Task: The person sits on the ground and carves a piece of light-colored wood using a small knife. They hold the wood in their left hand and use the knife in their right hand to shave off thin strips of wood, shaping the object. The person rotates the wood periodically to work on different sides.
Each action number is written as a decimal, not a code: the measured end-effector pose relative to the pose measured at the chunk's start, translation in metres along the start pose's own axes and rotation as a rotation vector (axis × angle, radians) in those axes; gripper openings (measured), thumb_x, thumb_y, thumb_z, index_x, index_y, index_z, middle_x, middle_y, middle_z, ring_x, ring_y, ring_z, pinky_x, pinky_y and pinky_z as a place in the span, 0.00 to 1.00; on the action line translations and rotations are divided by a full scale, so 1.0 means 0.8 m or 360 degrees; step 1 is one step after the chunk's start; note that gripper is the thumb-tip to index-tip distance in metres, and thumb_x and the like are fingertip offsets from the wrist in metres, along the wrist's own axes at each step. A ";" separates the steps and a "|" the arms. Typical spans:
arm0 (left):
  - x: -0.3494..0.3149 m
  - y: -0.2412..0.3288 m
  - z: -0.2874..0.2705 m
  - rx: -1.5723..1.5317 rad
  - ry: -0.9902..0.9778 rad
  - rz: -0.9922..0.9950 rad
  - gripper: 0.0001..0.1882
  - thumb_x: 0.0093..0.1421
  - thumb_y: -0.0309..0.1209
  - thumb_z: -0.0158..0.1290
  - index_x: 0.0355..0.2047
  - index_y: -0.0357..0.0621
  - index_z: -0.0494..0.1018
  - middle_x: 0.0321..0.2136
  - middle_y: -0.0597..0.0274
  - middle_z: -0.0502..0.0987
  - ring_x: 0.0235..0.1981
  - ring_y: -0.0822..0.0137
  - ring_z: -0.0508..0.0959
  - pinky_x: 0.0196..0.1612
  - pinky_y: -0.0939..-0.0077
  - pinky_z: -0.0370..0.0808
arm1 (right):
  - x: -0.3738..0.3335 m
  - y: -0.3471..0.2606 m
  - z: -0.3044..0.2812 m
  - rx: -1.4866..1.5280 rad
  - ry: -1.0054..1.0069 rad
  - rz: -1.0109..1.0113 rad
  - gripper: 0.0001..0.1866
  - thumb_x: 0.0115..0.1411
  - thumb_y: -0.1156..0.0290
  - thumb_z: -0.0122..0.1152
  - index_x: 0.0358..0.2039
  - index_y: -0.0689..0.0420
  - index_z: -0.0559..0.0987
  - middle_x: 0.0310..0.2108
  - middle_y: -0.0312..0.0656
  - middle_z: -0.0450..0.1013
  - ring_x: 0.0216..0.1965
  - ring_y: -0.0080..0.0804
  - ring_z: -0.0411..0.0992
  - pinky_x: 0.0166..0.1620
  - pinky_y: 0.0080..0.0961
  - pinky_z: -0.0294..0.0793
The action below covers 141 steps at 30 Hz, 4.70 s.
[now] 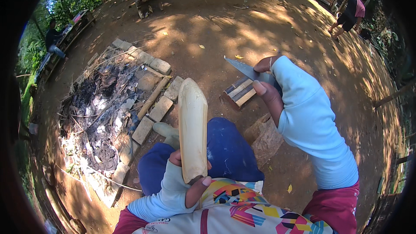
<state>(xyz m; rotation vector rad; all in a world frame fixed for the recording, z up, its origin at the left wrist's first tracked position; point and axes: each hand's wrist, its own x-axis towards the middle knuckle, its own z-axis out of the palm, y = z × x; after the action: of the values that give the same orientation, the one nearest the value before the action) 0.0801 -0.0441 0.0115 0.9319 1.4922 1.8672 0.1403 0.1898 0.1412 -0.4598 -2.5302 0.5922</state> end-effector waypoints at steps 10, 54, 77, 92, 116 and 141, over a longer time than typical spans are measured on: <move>0.000 0.007 -0.002 -0.0060 -0.0078 0.0067 0.30 0.60 0.27 0.58 0.56 0.35 0.54 0.42 0.55 0.73 0.41 0.70 0.75 0.47 0.73 0.74 | 0.003 0.009 -0.004 0.0735 -0.0445 0.0258 0.23 0.66 0.52 0.56 0.48 0.59 0.71 0.34 0.38 0.72 0.37 0.23 0.69 0.42 0.24 0.70; 0.078 -0.103 -0.126 0.1283 0.0516 0.0260 0.30 0.57 0.24 0.56 0.60 0.34 0.63 0.40 0.50 0.76 0.38 0.60 0.76 0.44 0.71 0.72 | -0.130 0.273 0.157 -0.0500 -0.0945 0.0913 0.14 0.52 0.68 0.70 0.34 0.60 0.76 0.25 0.44 0.68 0.28 0.38 0.69 0.32 0.32 0.69; 0.005 -0.155 -0.092 0.0180 0.0446 -0.0610 0.18 0.59 0.30 0.60 0.45 0.39 0.65 0.30 0.65 0.71 0.30 0.73 0.72 0.35 0.77 0.70 | -0.166 0.145 0.209 0.1045 -0.1157 0.0930 0.07 0.61 0.68 0.63 0.29 0.56 0.76 0.26 0.37 0.74 0.22 0.22 0.67 0.27 0.24 0.68; 0.027 -0.129 -0.041 0.0136 0.0012 -0.0756 0.16 0.57 0.33 0.62 0.40 0.41 0.69 0.24 0.65 0.73 0.20 0.75 0.71 0.22 0.80 0.69 | -0.129 0.186 0.102 0.1625 -0.0032 0.1165 0.10 0.62 0.67 0.63 0.32 0.55 0.70 0.26 0.34 0.68 0.19 0.16 0.60 0.23 0.18 0.62; 0.048 -0.154 -0.062 0.0038 0.0065 -0.0660 0.16 0.53 0.30 0.65 0.33 0.40 0.69 0.21 0.64 0.74 0.17 0.74 0.71 0.20 0.80 0.68 | -0.396 0.328 0.210 0.0280 0.0261 0.2227 0.42 0.55 0.32 0.57 0.41 0.67 0.79 0.35 0.56 0.78 0.40 0.51 0.76 0.44 0.44 0.72; 0.016 -0.177 -0.082 -0.0096 0.0322 -0.0576 0.14 0.55 0.28 0.62 0.33 0.39 0.67 0.21 0.61 0.74 0.15 0.72 0.71 0.18 0.78 0.69 | -0.295 0.303 0.226 -0.0051 0.0151 0.1825 0.39 0.60 0.39 0.52 0.56 0.65 0.73 0.49 0.64 0.73 0.51 0.60 0.72 0.55 0.43 0.69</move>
<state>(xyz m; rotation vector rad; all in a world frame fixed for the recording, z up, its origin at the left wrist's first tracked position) 0.0205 -0.0415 -0.1332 0.4175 1.5888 1.7632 0.2871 0.2383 -0.2102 -1.9139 -1.9745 0.8591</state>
